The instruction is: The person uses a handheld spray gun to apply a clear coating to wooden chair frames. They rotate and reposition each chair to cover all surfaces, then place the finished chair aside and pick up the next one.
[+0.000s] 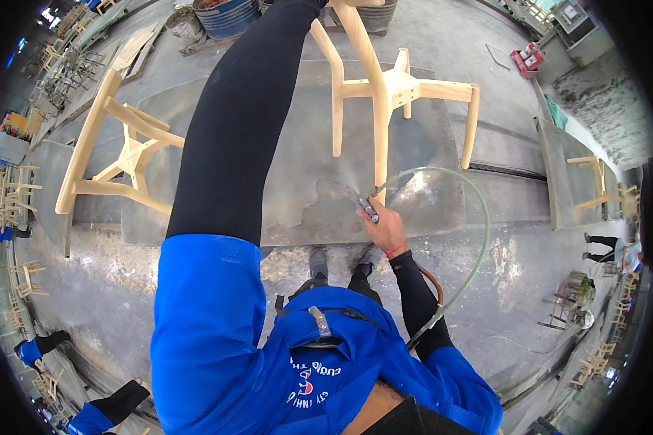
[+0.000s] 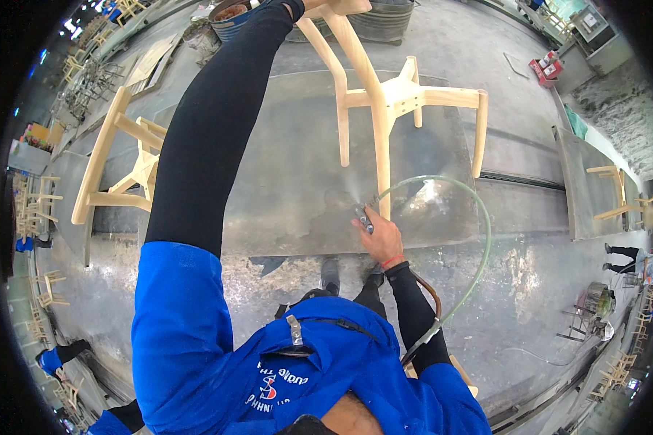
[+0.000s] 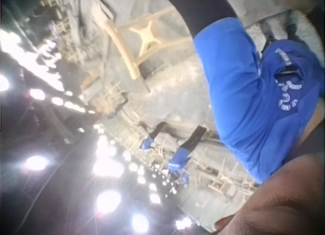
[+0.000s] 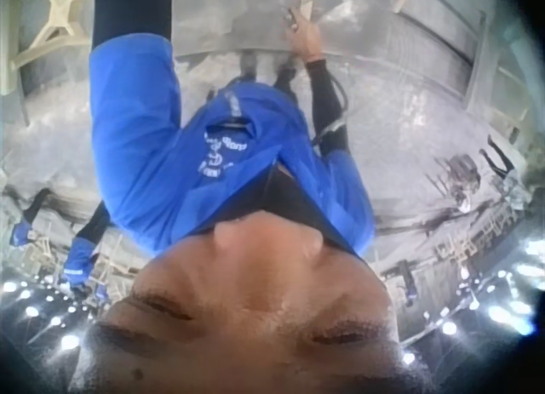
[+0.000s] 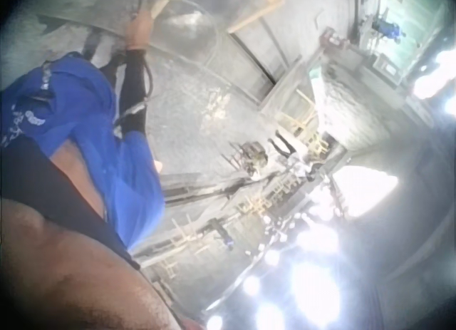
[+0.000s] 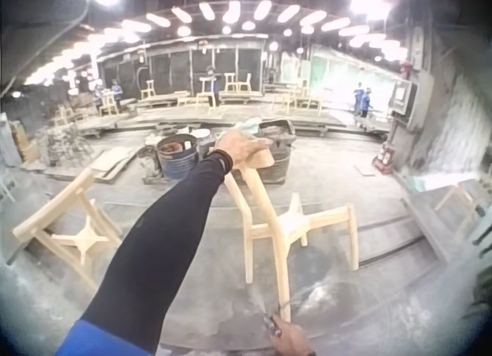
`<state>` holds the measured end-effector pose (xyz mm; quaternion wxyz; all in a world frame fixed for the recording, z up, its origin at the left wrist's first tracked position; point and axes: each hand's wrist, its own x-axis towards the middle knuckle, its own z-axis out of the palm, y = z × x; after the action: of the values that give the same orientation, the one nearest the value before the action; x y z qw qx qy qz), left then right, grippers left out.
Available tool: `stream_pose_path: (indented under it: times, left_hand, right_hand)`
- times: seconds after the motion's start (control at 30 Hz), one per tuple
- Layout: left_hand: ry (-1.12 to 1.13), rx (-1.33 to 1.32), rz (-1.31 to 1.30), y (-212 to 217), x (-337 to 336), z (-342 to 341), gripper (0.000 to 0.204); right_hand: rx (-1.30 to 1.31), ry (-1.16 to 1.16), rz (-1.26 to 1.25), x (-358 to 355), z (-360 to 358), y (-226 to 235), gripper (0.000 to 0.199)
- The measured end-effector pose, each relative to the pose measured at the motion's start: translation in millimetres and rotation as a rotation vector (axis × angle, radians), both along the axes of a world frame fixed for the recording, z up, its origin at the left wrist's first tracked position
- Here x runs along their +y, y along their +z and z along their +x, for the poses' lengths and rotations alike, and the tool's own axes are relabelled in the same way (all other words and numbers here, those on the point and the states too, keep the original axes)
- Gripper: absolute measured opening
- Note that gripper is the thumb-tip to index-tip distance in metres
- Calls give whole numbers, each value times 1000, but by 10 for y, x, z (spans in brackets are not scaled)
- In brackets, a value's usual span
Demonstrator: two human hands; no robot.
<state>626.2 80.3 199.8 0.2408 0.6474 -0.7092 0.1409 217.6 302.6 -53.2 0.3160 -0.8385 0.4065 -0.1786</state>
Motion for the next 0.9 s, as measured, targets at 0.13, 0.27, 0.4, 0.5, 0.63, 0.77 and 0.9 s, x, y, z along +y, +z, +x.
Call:
stream_pose_path:
  times: [0.13, 0.27, 0.4, 0.5, 0.63, 0.77, 0.9]
  left_hand:
    - [-50, -332, -157, 2, -107, 116, 33]
    - [-139, -585, -302, -50, -181, 258, 34]
    - [-65, -490, -142, 6, -178, 273, 26]
    - [-57, -107, 67, 121, -128, 206, 24]
    - [6, -663, -18, 178, -33, 87, 46]
    - [-1, -706, -53, 154, -48, 90, 48]
    - [-113, -719, -171, 109, -124, 173, 46]
  right_hand:
    - [45, -2, 56, -124, 11, -92, 53]
    - [-166, -24, -100, -87, 92, 299, 49]
    - [-303, 27, -249, -69, 195, 920, 53]
    - [-429, 97, -398, -89, 298, 1338, 65]
    - [-435, 143, -490, -30, 303, 1724, 66]
    - [-432, 160, -467, 74, 263, 1812, 63]
    - [-502, 148, -499, 83, 291, 1703, 68]
